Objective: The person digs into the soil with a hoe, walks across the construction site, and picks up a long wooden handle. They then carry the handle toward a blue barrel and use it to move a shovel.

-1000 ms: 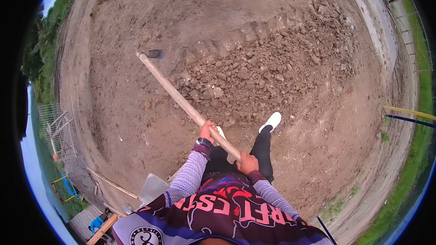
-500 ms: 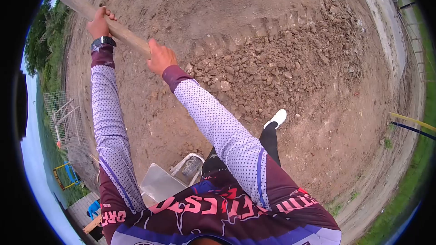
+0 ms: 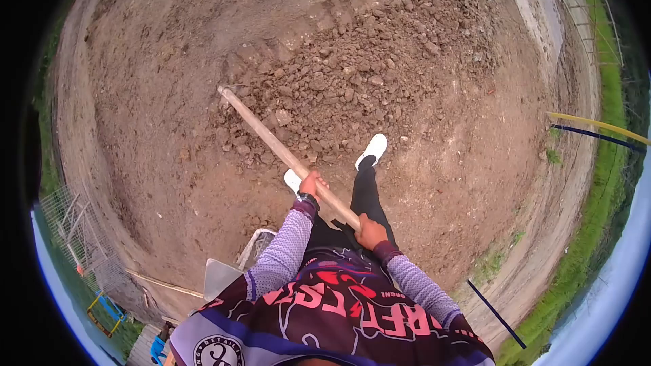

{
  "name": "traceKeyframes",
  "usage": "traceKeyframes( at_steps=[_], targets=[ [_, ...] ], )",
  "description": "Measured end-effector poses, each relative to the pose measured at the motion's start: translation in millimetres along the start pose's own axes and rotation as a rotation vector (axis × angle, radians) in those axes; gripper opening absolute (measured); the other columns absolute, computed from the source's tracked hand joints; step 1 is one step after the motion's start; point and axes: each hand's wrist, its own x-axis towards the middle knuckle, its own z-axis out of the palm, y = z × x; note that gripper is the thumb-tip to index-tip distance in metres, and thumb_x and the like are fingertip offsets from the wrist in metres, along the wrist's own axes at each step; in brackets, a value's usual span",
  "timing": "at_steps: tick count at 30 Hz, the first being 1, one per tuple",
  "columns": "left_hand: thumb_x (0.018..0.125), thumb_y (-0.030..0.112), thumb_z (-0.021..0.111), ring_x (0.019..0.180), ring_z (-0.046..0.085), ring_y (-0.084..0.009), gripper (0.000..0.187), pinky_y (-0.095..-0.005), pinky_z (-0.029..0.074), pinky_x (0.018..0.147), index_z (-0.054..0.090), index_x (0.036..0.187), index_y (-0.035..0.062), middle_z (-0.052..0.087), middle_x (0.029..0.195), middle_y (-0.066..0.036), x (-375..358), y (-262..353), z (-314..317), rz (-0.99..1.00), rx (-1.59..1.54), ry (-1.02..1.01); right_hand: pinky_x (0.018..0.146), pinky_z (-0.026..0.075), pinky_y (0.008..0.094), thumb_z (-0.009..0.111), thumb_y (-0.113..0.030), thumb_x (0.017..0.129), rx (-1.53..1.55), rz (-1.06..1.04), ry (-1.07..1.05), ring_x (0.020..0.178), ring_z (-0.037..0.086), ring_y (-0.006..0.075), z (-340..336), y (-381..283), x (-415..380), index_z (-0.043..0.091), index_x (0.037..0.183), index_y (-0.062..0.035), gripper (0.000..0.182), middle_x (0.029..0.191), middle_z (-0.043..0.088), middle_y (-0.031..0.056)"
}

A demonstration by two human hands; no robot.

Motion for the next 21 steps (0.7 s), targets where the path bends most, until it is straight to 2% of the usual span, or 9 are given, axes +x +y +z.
traceKeyframes(
  at_steps=[1, 3, 7, 9, 10, 14, 15, 18, 21],
  targets=[
    [0.086, 0.015, 0.058, 0.062, 0.055, -0.0237, 0.013, -0.0411, 0.055, 0.059, 0.053, 0.086, 0.0038, 0.050, 0.071, -0.008, -2.0, -3.5, -5.4, -0.053, -0.052, -0.059, 0.076, 0.053, 0.0514, 0.070, -0.025, 0.079, 0.026, -0.044, 0.026, 0.085, 0.067, 0.0421, -2.4, 2.0, -10.4, 0.049, 0.108, -0.0076, 0.040, 0.087, 0.069, 0.0222],
    [0.083, 0.015, 0.060, 0.058, 0.055, -0.0245, 0.014, -0.0409, 0.053, 0.057, 0.053, 0.081, 0.0027, 0.052, 0.067, -0.010, -26.7, 17.0, -1.2, 0.005, 0.055, 0.032, 0.076, 0.052, 0.0510, 0.070, -0.029, 0.079, 0.051, -0.082, 0.031, 0.087, 0.067, 0.0412, 10.1, -1.8, -14.0, 0.051, 0.108, -0.0075, 0.041, 0.091, 0.069, 0.0211],
    [0.084, 0.015, 0.060, 0.059, 0.057, -0.0236, 0.014, -0.0401, 0.054, 0.057, 0.053, 0.081, 0.0030, 0.052, 0.067, -0.009, -25.7, 67.9, -25.8, 0.105, 0.079, -0.030, 0.076, 0.052, 0.0501, 0.070, -0.030, 0.080, 0.109, -0.238, 0.151, 0.088, 0.067, 0.0393, 34.6, -31.6, 5.2, 0.053, 0.110, -0.0077, 0.041, 0.095, 0.068, 0.0200],
    [0.083, 0.014, 0.060, 0.057, 0.057, -0.0224, 0.013, -0.0394, 0.053, 0.055, 0.053, 0.081, 0.0027, 0.053, 0.067, -0.008, -63.3, 114.0, -23.6, 0.272, 0.012, -0.088, 0.078, 0.052, 0.0507, 0.070, -0.029, 0.081, 0.121, -0.354, 0.215, 0.089, 0.067, 0.0400, 30.3, -56.0, 18.5, 0.051, 0.109, -0.0063, 0.041, 0.098, 0.067, 0.0206],
    [0.083, 0.012, 0.060, 0.056, 0.057, -0.0219, 0.012, -0.0387, 0.053, 0.054, 0.053, 0.081, 0.0024, 0.053, 0.067, -0.008, -99.3, 141.2, -11.9, 0.380, 0.012, -0.086, 0.073, 0.052, 0.0502, 0.070, -0.031, 0.082, 0.107, -0.449, 0.332, 0.085, 0.067, 0.0384, 38.8, -62.6, 35.4, 0.052, 0.117, -0.0075, 0.046, 0.092, 0.067, 0.0184],
    [0.082, 0.002, 0.057, 0.053, 0.056, -0.0201, 0.006, -0.0360, 0.051, 0.050, 0.052, 0.082, -0.0002, 0.054, 0.068, -0.009, -212.4, 268.6, 36.9, 0.865, 0.026, -0.120, 0.082, 0.052, 0.0480, 0.069, -0.026, 0.078, 0.227, -0.733, 0.496, 0.099, 0.064, 0.0384, -16.1, -181.7, 91.4, 0.049, 0.126, -0.0065, 0.055, 0.116, 0.061, 0.0199],
    [0.081, 0.002, 0.059, 0.052, 0.055, -0.0195, 0.008, -0.0356, 0.050, 0.050, 0.052, 0.083, -0.0011, 0.054, 0.068, -0.009, -232.2, 310.3, 45.7, 1.002, 0.047, -0.185, 0.079, 0.052, 0.0484, 0.068, -0.022, 0.078, 0.289, -0.759, 0.474, 0.097, 0.064, 0.0402, -42.2, -224.2, 100.3, 0.049, 0.125, -0.0074, 0.053, 0.115, 0.061, 0.0201],
    [0.083, 0.005, 0.063, 0.050, 0.055, -0.0191, 0.012, -0.0346, 0.049, 0.048, 0.054, 0.083, -0.0020, 0.054, 0.066, -0.009, -327.2, 420.4, 93.1, 1.363, 0.124, -0.206, 0.068, 0.051, 0.0535, 0.067, -0.018, 0.080, 0.448, -0.899, 0.555, 0.077, 0.065, 0.0455, -129.6, -347.0, 106.7, 0.048, 0.115, -0.0078, 0.041, 0.083, 0.066, 0.0233],
    [0.084, 0.008, 0.065, 0.052, 0.056, -0.0201, 0.015, -0.0350, 0.049, 0.047, 0.055, 0.084, -0.0035, 0.055, 0.068, -0.010, -383.1, 500.4, 140.1, 1.587, 0.172, -0.091, 0.068, 0.051, 0.0544, 0.068, -0.018, 0.079, 0.532, -0.965, 0.616, 0.079, 0.065, 0.0470, -201.9, -426.2, 110.7, 0.048, 0.111, -0.0094, 0.039, 0.082, 0.067, 0.0240]
  ],
)
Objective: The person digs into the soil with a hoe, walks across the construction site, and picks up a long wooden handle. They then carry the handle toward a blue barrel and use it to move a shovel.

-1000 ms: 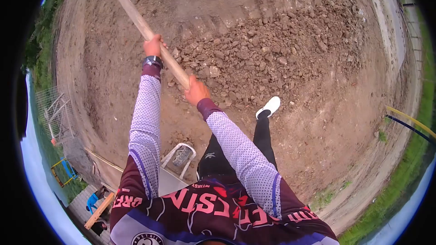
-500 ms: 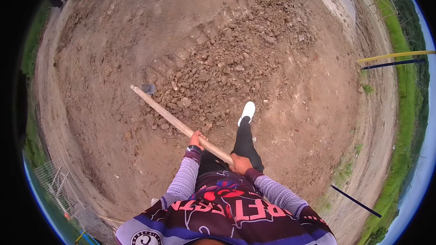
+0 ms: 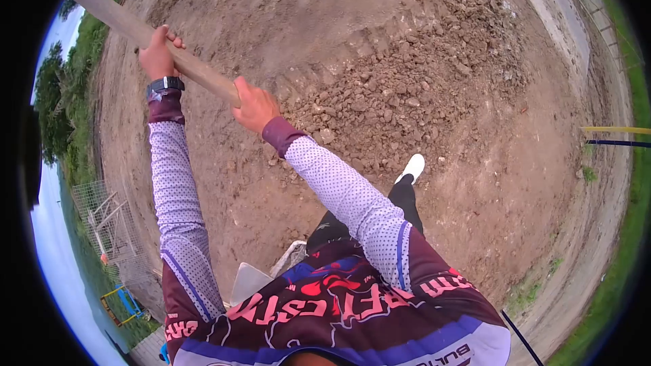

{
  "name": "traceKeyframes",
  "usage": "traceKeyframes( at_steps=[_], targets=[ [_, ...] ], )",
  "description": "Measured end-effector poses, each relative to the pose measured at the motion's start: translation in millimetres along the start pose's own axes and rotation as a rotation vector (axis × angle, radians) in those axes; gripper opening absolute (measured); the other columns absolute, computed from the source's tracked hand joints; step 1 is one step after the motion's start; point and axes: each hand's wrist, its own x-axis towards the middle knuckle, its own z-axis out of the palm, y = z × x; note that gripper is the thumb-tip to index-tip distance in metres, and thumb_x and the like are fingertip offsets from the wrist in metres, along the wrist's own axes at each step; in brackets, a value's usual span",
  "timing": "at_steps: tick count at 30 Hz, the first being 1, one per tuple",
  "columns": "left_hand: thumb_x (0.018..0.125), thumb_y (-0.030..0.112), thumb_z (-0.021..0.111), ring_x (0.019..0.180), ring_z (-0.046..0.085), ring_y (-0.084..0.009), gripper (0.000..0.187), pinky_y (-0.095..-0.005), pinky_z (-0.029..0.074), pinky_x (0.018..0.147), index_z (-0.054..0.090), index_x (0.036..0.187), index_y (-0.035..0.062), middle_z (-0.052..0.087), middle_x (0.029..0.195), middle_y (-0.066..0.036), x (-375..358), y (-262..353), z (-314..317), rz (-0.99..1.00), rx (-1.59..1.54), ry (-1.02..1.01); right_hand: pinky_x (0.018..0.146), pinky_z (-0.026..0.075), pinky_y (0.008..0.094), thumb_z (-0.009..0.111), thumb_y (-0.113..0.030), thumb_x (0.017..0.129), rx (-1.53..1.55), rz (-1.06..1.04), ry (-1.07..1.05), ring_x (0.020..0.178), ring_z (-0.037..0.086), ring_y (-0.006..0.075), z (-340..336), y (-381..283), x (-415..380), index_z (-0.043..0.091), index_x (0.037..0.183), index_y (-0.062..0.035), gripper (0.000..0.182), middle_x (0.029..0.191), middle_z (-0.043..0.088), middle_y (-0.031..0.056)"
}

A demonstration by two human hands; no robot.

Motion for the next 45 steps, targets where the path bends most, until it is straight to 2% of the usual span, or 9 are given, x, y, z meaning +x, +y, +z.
traceKeyframes(
  at_steps=[4, 7, 9, 12, 18, 22, 29, 39, 45],
  targets=[
    [0.082, 0.008, 0.063, 0.052, 0.057, -0.0204, 0.014, -0.0352, 0.050, 0.047, 0.055, 0.081, -0.0038, 0.056, 0.069, -0.010, 41.0, -37.9, 45.3, 0.002, 0.097, 0.006, 0.069, 0.051, 0.0555, 0.067, -0.017, 0.079, -0.018, 0.041, 0.020, 0.080, 0.064, 0.0483, -2.2, 41.5, 49.9, 0.048, 0.108, -0.0083, 0.036, 0.083, 0.067, 0.0250],
    [0.078, 0.009, 0.061, 0.042, 0.057, -0.0220, 0.016, -0.0355, 0.048, 0.042, 0.053, 0.070, -0.0037, 0.057, 0.058, -0.012, -19.9, -161.6, 81.8, -0.149, 0.115, 0.026, 0.073, 0.051, 0.0556, 0.067, -0.017, 0.078, -0.097, 0.241, -0.026, 0.083, 0.064, 0.0479, -26.4, 136.1, -11.9, 0.048, 0.107, -0.0072, 0.036, 0.087, 0.067, 0.0255],
    [0.079, 0.008, 0.063, 0.041, 0.057, -0.0212, 0.017, -0.0349, 0.046, 0.038, 0.052, 0.078, -0.0055, 0.057, 0.058, -0.011, -124.2, -295.9, 94.8, -0.379, 0.091, 0.028, 0.075, 0.052, 0.0554, 0.070, -0.018, 0.077, -0.143, 0.538, -0.167, 0.087, 0.066, 0.0472, -49.9, 215.5, -118.6, 0.048, 0.111, -0.0074, 0.042, 0.091, 0.068, 0.0281],
    [0.078, 0.009, 0.066, 0.045, 0.061, -0.0260, 0.022, -0.0384, 0.050, 0.042, 0.060, 0.086, -0.0104, 0.061, 0.061, -0.015, -349.4, -470.4, 73.2, -1.074, 0.346, -0.228, 0.082, 0.051, 0.0530, 0.069, -0.020, 0.075, -0.268, 0.939, -0.279, 0.093, 0.065, 0.0473, -85.1, 248.4, -320.3, 0.052, 0.113, 0.0017, 0.047, 0.092, 0.066, 0.0315],
    [0.084, 0.018, 0.062, 0.054, 0.061, -0.0239, 0.022, -0.0403, 0.054, 0.052, 0.063, 0.083, -0.0039, 0.059, 0.063, -0.011, -519.0, -404.3, 54.7, -1.435, 0.112, -0.238, 0.077, 0.053, 0.0544, 0.072, -0.025, 0.075, -0.445, 1.085, -0.403, 0.085, 0.067, 0.0460, -178.7, 163.5, -435.1, 0.052, 0.105, -0.0024, 0.042, 0.089, 0.068, 0.0276],
    [0.081, 0.017, 0.063, 0.054, 0.058, -0.0251, 0.021, -0.0398, 0.053, 0.053, 0.059, 0.089, -0.0020, 0.056, 0.066, -0.011, -526.8, -363.4, 18.4, -1.570, 0.031, -0.131, 0.076, 0.054, 0.0530, 0.073, -0.028, 0.075, -0.514, 1.050, -0.355, 0.083, 0.068, 0.0441, -156.0, 122.1, -468.9, 0.053, 0.106, -0.0053, 0.044, 0.086, 0.069, 0.0255],
    [0.081, 0.009, 0.060, 0.049, 0.056, -0.0221, 0.011, -0.0362, 0.050, 0.047, 0.054, 0.078, -0.0010, 0.054, 0.064, -0.009, -381.2, -270.3, -2.2, -1.082, -0.099, -0.094, 0.076, 0.052, 0.0528, 0.070, -0.026, 0.080, -0.353, 0.611, -0.142, 0.087, 0.066, 0.0449, -90.3, 138.4, -404.8, 0.052, 0.118, -0.0077, 0.046, 0.095, 0.067, 0.0241],
    [0.082, 0.009, 0.061, 0.046, 0.057, -0.0205, 0.015, -0.0352, 0.049, 0.043, 0.056, 0.076, -0.0043, 0.057, 0.062, -0.011, -3.5, -9.7, 69.2, 0.000, -0.042, -0.095, 0.071, 0.052, 0.0543, 0.068, -0.018, 0.080, -0.047, 0.093, 0.035, 0.080, 0.065, 0.0476, -44.1, 26.1, 16.2, 0.047, 0.109, -0.0088, 0.037, 0.085, 0.067, 0.0253],
    [0.082, 0.009, 0.061, 0.045, 0.057, -0.0208, 0.017, -0.0360, 0.049, 0.042, 0.056, 0.080, -0.0066, 0.057, 0.062, -0.011, 29.4, -115.1, 110.3, -0.107, 0.085, -0.036, 0.073, 0.051, 0.0545, 0.069, -0.021, 0.079, -0.056, 0.175, -0.004, 0.081, 0.066, 0.0467, -47.0, 104.7, 43.8, 0.047, 0.110, -0.0087, 0.040, 0.084, 0.067, 0.0245]
  ],
)
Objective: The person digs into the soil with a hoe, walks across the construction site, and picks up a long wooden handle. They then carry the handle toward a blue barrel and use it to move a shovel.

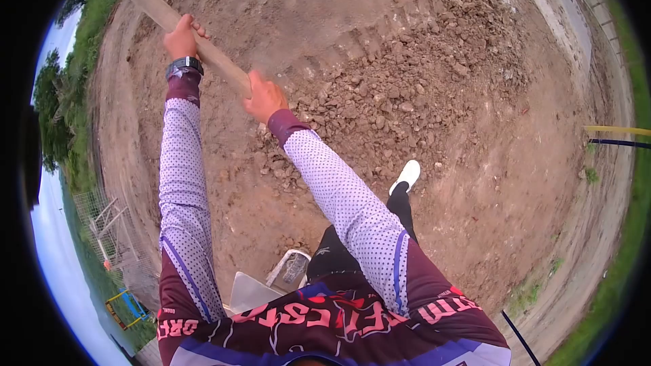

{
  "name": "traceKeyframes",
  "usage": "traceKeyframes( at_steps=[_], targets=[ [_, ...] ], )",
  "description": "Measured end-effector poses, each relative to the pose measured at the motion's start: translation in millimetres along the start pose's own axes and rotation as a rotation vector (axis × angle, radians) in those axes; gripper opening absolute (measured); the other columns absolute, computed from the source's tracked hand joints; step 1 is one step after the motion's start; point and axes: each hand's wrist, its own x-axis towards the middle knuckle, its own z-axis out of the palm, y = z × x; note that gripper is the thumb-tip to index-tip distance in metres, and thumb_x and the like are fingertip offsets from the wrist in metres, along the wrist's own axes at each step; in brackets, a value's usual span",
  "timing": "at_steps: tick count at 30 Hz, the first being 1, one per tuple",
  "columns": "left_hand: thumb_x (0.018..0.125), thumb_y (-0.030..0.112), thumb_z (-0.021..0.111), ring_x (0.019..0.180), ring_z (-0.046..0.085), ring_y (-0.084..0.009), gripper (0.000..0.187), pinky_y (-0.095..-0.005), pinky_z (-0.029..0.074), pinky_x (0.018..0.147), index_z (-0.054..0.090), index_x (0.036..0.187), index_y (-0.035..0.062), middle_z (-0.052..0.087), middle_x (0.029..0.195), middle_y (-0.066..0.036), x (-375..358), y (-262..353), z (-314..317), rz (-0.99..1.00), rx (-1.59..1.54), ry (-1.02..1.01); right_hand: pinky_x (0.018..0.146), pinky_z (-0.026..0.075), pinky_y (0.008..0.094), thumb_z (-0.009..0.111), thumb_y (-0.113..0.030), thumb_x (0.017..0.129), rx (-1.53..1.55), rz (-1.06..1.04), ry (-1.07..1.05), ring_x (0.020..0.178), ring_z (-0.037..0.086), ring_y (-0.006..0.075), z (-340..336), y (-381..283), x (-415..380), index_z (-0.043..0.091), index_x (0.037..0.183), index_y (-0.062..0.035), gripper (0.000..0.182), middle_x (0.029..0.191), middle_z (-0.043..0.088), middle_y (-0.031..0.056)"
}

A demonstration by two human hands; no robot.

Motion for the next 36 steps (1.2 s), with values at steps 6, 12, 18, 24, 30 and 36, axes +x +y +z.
traceKeyframes(
  at_steps=[6, 12, 18, 24, 30, 36],
  targets=[
    [0.083, 0.015, 0.063, 0.046, 0.059, -0.0249, 0.020, -0.0394, 0.051, 0.045, 0.057, 0.079, -0.0036, 0.059, 0.061, -0.011, -304.4, -378.7, 2.6, -0.893, 0.235, -0.229, 0.080, 0.051, 0.0549, 0.068, -0.015, 0.077, -0.115, 0.757, -0.279, 0.090, 0.065, 0.0492, -17.0, 203.5, -300.9, 0.049, 0.115, -0.0012, 0.046, 0.092, 0.066, 0.0301],
    [0.085, 0.023, 0.060, 0.059, 0.053, -0.0208, 0.017, -0.0392, 0.051, 0.060, 0.052, 0.087, 0.0086, 0.050, 0.069, -0.005, -562.9, -353.7, -21.3, -1.520, -0.293, -0.038, 0.068, 0.055, 0.0521, 0.070, -0.020, 0.074, -0.633, 0.755, -0.487, 0.077, 0.068, 0.0415, -161.3, 154.9, -474.6, 0.048, 0.101, -0.0059, 0.037, 0.088, 0.069, 0.0209],
    [0.084, 0.019, 0.059, 0.057, 0.056, -0.0229, 0.015, -0.0408, 0.054, 0.057, 0.053, 0.082, 0.0058, 0.053, 0.068, -0.007, -551.0, -321.1, -64.2, -1.512, -0.336, -0.052, 0.069, 0.055, 0.0505, 0.072, -0.024, 0.073, -0.666, 0.638, -0.392, 0.079, 0.068, 0.0400, -135.4, 121.4, -500.5, 0.050, 0.100, -0.0067, 0.039, 0.090, 0.068, 0.0196],
    [0.081, 0.009, 0.059, 0.052, 0.056, -0.0212, 0.010, -0.0363, 0.051, 0.052, 0.057, 0.077, 0.0001, 0.056, 0.065, -0.008, -391.2, -212.4, -107.8, -0.991, -0.377, 0.055, 0.072, 0.054, 0.0487, 0.072, -0.023, 0.075, -0.489, 0.175, -0.196, 0.082, 0.068, 0.0393, -45.4, 147.8, -411.0, 0.052, 0.119, -0.0072, 0.052, 0.097, 0.068, 0.0189],
    [0.081, 0.007, 0.067, 0.049, 0.057, -0.0183, 0.015, -0.0324, 0.049, 0.046, 0.056, 0.084, -0.0012, 0.056, 0.067, -0.008, -148.6, -11.9, -176.9, -0.160, -0.199, 0.077, 0.070, 0.051, 0.0541, 0.067, -0.019, 0.082, -0.083, -0.074, -0.142, 0.082, 0.065, 0.0468, 66.3, -22.3, -175.6, 0.049, 0.113, -0.0072, 0.038, 0.090, 0.067, 0.0257],
    [0.081, 0.006, 0.064, 0.048, 0.059, -0.0202, 0.014, -0.0338, 0.051, 0.044, 0.056, 0.078, -0.0041, 0.058, 0.064, -0.011, 14.1, 101.7, -231.8, 0.139, 0.020, 0.163, 0.071, 0.052, 0.0558, 0.068, -0.016, 0.078, 0.044, -0.223, -0.141, 0.080, 0.066, 0.0471, 121.0, -151.0, -53.9, 0.045, 0.109, -0.0067, 0.040, 0.082, 0.067, 0.0253]
  ],
)
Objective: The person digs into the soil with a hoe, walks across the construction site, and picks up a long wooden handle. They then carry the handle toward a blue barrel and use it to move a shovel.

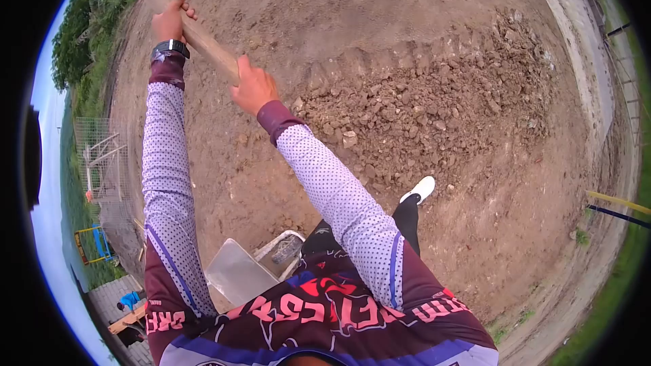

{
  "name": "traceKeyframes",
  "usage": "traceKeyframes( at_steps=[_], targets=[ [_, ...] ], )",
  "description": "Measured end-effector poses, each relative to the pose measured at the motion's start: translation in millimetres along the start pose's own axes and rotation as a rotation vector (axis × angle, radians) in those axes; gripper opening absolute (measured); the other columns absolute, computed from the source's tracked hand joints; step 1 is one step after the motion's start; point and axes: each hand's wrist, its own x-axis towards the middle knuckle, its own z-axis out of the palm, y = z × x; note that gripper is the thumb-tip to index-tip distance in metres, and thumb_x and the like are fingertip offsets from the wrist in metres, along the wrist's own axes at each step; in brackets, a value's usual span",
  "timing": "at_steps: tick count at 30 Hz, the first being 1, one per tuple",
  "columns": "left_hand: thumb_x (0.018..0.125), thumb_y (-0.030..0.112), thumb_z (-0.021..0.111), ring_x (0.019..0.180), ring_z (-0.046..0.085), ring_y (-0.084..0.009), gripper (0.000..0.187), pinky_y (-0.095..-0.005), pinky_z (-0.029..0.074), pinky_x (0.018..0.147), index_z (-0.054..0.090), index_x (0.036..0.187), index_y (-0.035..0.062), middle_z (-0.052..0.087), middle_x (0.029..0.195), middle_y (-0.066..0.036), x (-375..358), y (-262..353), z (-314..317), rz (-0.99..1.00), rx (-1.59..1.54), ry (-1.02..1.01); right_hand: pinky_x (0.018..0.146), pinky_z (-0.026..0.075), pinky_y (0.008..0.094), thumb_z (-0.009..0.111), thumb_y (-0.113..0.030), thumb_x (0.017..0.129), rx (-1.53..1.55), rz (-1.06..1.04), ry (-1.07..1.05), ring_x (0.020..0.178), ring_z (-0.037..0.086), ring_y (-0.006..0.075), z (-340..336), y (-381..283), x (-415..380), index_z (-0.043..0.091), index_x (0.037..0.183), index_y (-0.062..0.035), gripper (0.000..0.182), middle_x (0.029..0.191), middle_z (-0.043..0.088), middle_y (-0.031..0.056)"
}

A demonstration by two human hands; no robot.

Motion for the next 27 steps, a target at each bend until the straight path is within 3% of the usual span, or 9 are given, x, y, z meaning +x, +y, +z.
traceKeyframes(
  at_steps=[3, 5, 7, 9, 11, 15, 17, 23, 27],
  targets=[
    [0.080, 0.006, 0.062, 0.046, 0.058, -0.0207, 0.013, -0.0340, 0.050, 0.042, 0.056, 0.077, -0.0046, 0.058, 0.064, -0.011, -2.8, -85.6, -6.6, -0.116, 0.065, 0.063, 0.074, 0.052, 0.0556, 0.068, -0.017, 0.078, 0.011, 0.146, -0.097, 0.083, 0.065, 0.0477, 33.2, 46.3, -6.0, 0.045, 0.109, -0.0066, 0.040, 0.085, 0.067, 0.0264],
    [0.079, 0.004, 0.062, 0.044, 0.059, -0.0219, 0.018, -0.0361, 0.049, 0.039, 0.052, 0.088, -0.0067, 0.058, 0.063, -0.012, -55.1, -202.3, -8.2, -0.247, 0.110, 0.098, 0.076, 0.051, 0.0559, 0.068, -0.017, 0.077, -0.013, 0.310, -0.187, 0.087, 0.065, 0.0483, 57.3, 124.4, -65.1, 0.046, 0.108, -0.0060, 0.040, 0.088, 0.067, 0.0283],
    [0.079, 0.006, 0.063, 0.045, 0.060, -0.0224, 0.023, -0.0369, 0.051, 0.040, 0.051, 0.094, -0.0070, 0.059, 0.063, -0.014, -167.8, -335.5, -10.2, -0.582, 0.161, 0.058, 0.077, 0.051, 0.0546, 0.067, -0.017, 0.078, -0.057, 0.519, -0.228, 0.089, 0.064, 0.0488, 68.6, 205.7, -174.0, 0.050, 0.110, -0.0039, 0.039, 0.091, 0.066, 0.0297],
    [0.077, 0.008, 0.064, 0.046, 0.060, -0.0242, 0.019, -0.0393, 0.053, 0.044, 0.058, 0.083, -0.0085, 0.060, 0.063, -0.014, -327.3, -446.8, -20.1, -0.983, 0.198, -0.057, 0.080, 0.052, 0.0536, 0.068, -0.020, 0.077, -0.129, 0.809, -0.351, 0.091, 0.065, 0.0493, 47.8, 238.4, -304.9, 0.051, 0.111, 0.0008, 0.044, 0.093, 0.066, 0.0329],
    [0.077, 0.007, 0.063, 0.045, 0.057, -0.0241, 0.015, -0.0390, 0.051, 0.044, 0.057, 0.070, -0.0040, 0.057, 0.061, -0.012, -445.0, -444.4, -5.9, -1.330, 0.205, -0.036, 0.082, 0.052, 0.0541, 0.068, -0.020, 0.076, -0.325, 0.999, -0.492, 0.091, 0.066, 0.0485, -2.0, 234.0, -386.1, 0.051, 0.109, 0.0023, 0.043, 0.093, 0.066, 0.0339],
    [0.080, 0.010, 0.062, 0.050, 0.058, -0.0260, 0.015, -0.0408, 0.052, 0.049, 0.056, 0.080, -0.0043, 0.056, 0.063, -0.012, -585.8, -382.3, 3.2, -1.471, 0.015, -0.125, 0.079, 0.053, 0.0542, 0.069, -0.023, 0.077, -0.343, 1.019, -0.555, 0.088, 0.067, 0.0469, -106.9, 200.3, -496.1, 0.049, 0.108, -0.0031, 0.042, 0.089, 0.068, 0.0294],
    [0.080, 0.010, 0.063, 0.053, 0.058, -0.0256, 0.015, -0.0413, 0.054, 0.051, 0.056, 0.085, -0.0031, 0.057, 0.068, -0.012, -621.3, -373.5, 8.0, -1.504, -0.098, 0.021, 0.079, 0.053, 0.0542, 0.070, -0.025, 0.077, -0.404, 1.032, -0.575, 0.086, 0.067, 0.0464, -128.0, 180.7, -508.7, 0.049, 0.105, -0.0037, 0.041, 0.089, 0.068, 0.0283],
    [0.078, 0.009, 0.064, 0.049, 0.058, -0.0230, 0.014, -0.0384, 0.052, 0.045, 0.058, 0.079, -0.0031, 0.057, 0.066, -0.011, -562.7, -350.6, -9.4, -1.364, 0.008, 0.001, 0.077, 0.053, 0.0534, 0.070, -0.027, 0.078, -0.350, 0.808, -0.540, 0.086, 0.067, 0.0450, -107.0, 185.6, -495.1, 0.050, 0.112, -0.0040, 0.045, 0.091, 0.068, 0.0263],
    [0.076, 0.007, 0.063, 0.049, 0.056, -0.0212, 0.010, -0.0351, 0.048, 0.046, 0.056, 0.078, -0.0011, 0.056, 0.065, -0.009, -446.8, -263.8, -6.0, -0.998, -0.234, 0.131, 0.074, 0.053, 0.0535, 0.069, -0.025, 0.080, -0.402, 0.476, -0.352, 0.085, 0.066, 0.0443, -67.7, 208.5, -421.1, 0.049, 0.115, -0.0061, 0.045, 0.098, 0.067, 0.0214]
  ],
)
